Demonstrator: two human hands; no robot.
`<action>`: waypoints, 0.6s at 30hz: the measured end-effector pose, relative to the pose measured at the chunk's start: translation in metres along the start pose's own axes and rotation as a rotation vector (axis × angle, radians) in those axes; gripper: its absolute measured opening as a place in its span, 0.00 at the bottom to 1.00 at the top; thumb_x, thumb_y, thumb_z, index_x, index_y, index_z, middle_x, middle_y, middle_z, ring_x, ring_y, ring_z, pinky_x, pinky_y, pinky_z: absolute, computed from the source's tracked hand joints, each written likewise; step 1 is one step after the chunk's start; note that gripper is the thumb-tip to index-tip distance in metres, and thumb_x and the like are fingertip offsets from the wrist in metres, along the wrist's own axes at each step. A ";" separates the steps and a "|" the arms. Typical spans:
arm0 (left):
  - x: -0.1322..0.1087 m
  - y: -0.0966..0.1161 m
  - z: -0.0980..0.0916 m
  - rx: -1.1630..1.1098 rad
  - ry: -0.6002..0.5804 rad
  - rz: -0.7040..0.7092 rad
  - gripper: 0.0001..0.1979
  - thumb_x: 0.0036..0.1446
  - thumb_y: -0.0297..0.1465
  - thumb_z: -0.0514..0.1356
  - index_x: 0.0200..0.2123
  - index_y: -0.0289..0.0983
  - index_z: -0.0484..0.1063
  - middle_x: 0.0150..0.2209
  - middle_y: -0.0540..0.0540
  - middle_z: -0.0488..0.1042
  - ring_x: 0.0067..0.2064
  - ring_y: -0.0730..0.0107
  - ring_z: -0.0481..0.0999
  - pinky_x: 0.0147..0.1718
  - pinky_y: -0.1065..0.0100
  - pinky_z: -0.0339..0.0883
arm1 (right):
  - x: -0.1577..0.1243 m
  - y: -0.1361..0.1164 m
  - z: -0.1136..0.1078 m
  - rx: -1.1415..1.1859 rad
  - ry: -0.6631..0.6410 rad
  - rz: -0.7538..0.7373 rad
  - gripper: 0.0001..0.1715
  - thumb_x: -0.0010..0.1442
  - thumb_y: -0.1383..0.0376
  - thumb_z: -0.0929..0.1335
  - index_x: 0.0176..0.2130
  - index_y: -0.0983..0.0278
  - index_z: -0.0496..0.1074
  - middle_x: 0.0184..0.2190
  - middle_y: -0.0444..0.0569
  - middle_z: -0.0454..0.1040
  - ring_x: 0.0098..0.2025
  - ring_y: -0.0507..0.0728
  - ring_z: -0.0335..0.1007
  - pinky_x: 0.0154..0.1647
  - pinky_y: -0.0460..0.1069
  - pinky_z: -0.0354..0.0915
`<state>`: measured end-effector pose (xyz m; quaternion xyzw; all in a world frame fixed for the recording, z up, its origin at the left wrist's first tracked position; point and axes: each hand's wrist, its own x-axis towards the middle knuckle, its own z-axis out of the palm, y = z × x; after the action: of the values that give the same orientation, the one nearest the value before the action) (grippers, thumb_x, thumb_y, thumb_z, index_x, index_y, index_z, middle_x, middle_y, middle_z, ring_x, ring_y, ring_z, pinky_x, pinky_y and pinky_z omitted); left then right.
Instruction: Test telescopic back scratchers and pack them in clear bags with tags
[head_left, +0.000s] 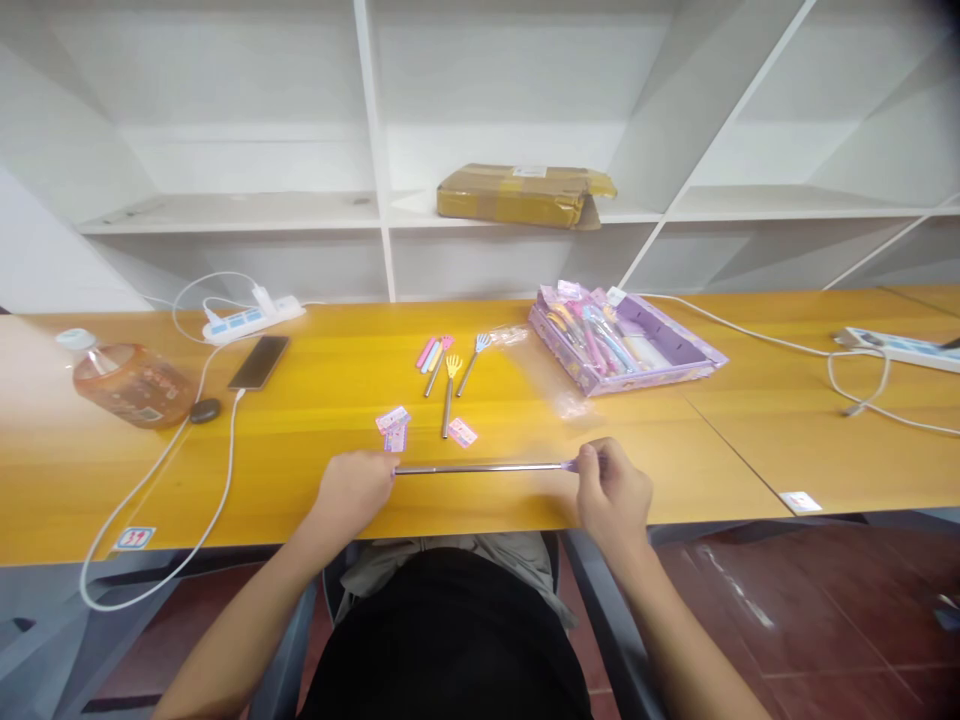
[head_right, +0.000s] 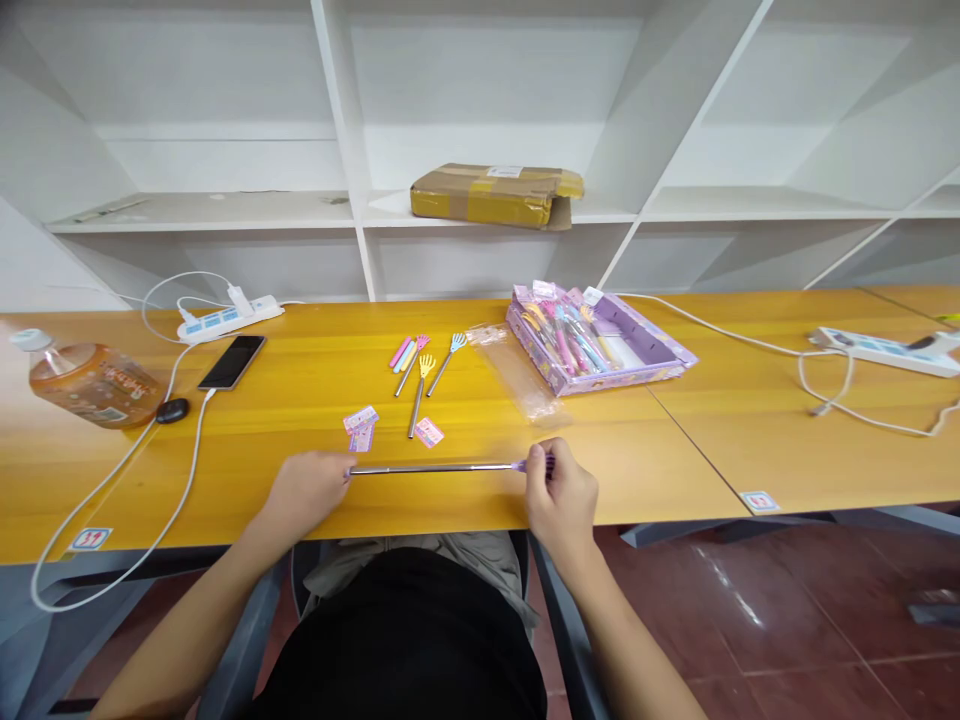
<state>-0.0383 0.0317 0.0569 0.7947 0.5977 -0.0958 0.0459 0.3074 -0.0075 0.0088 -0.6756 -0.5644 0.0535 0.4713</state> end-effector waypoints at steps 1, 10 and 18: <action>0.004 0.006 0.001 -0.003 -0.020 0.013 0.18 0.71 0.28 0.52 0.44 0.38 0.84 0.41 0.33 0.87 0.45 0.47 0.88 0.43 0.58 0.75 | -0.001 -0.006 0.002 -0.005 -0.008 -0.029 0.24 0.76 0.45 0.62 0.35 0.57 0.69 0.28 0.52 0.83 0.29 0.61 0.80 0.32 0.51 0.67; 0.017 0.025 0.021 -0.041 -0.095 -0.031 0.19 0.72 0.30 0.52 0.46 0.38 0.85 0.43 0.33 0.87 0.48 0.50 0.88 0.46 0.58 0.76 | 0.003 -0.012 0.017 -0.036 -0.048 -0.063 0.17 0.74 0.52 0.63 0.35 0.57 0.68 0.29 0.52 0.84 0.28 0.61 0.80 0.32 0.51 0.66; 0.016 0.024 0.027 -0.063 -0.071 -0.062 0.18 0.72 0.32 0.52 0.44 0.38 0.85 0.42 0.34 0.87 0.47 0.50 0.88 0.45 0.59 0.75 | 0.017 -0.020 0.018 -0.062 -0.076 -0.093 0.15 0.73 0.55 0.64 0.35 0.57 0.67 0.26 0.48 0.81 0.26 0.60 0.77 0.32 0.51 0.63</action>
<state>-0.0132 0.0352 0.0264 0.7701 0.6226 -0.1065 0.0888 0.2878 0.0148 0.0208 -0.6606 -0.6141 0.0398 0.4301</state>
